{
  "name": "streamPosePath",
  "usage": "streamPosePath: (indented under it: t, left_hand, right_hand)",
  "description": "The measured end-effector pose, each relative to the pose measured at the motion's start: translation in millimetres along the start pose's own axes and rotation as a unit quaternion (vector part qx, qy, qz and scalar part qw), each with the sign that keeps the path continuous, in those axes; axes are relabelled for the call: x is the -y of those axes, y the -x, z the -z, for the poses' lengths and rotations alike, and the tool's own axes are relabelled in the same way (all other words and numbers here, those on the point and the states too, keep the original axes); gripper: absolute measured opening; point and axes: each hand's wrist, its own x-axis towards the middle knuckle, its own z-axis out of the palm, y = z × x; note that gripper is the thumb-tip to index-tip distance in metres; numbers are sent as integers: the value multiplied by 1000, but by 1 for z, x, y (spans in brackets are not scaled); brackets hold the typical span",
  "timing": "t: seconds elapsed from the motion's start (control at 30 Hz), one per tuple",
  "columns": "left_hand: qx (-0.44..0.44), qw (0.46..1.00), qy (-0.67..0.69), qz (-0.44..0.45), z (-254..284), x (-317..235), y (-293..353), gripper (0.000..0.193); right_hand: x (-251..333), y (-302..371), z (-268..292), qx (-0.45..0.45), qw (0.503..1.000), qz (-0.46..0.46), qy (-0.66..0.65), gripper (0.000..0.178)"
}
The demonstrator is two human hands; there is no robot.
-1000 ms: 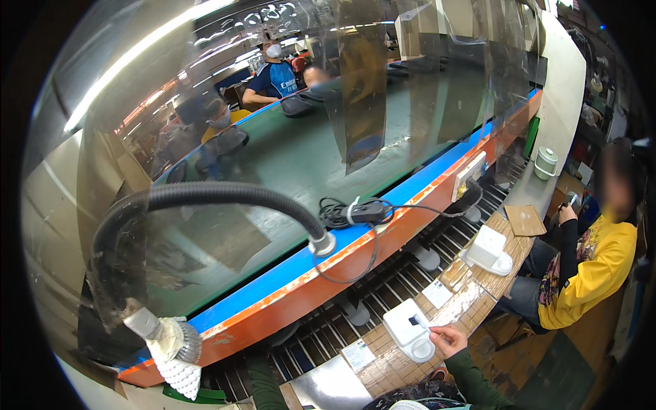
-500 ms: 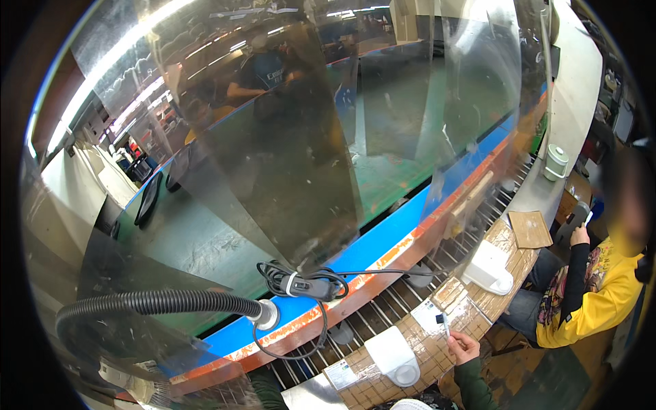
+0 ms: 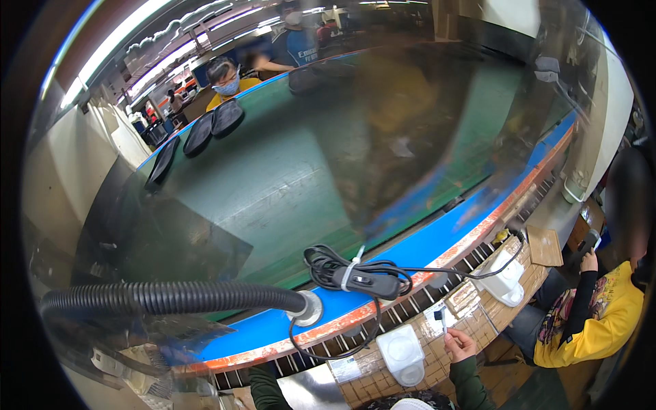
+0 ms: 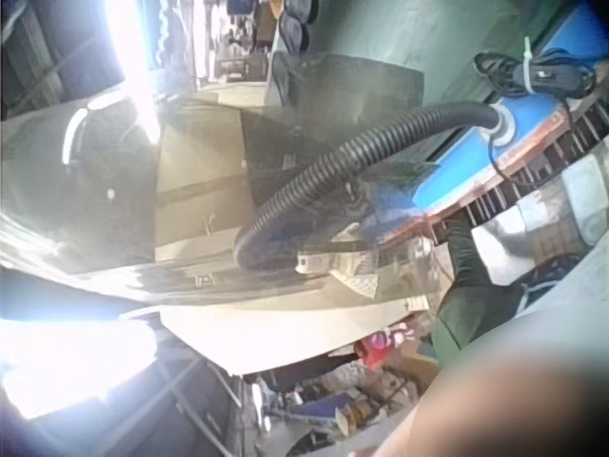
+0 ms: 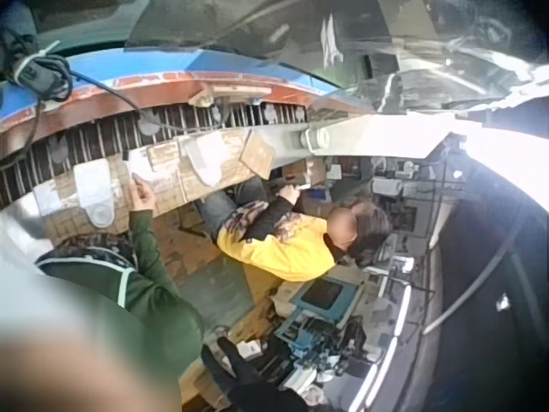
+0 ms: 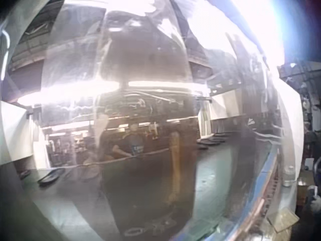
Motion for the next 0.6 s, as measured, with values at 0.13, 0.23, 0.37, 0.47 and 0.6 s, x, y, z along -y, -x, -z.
streamPosePath:
  t: [0.13,0.23,0.37,0.47,0.6]
  left_hand:
    - [0,1000,3,3,9,7,4,26]
    - [-2,1000,4,8,13,12,7,26]
    - [-4,1000,6,8,17,15,9,27]
    - [2,1000,8,7,16,15,10,27]
    - [0,1000,12,5,15,14,13,27]
  right_hand:
    - [-3,-1,-5,2,1000,14,2,21]
    - [-5,-2,-6,4,1000,15,-2,22]
    - [-9,-2,-4,4,999,31,-6,23]
    - [-12,0,-1,-27,999,31,30,23]
    - [-10,1,4,-8,1000,21,-6,25]
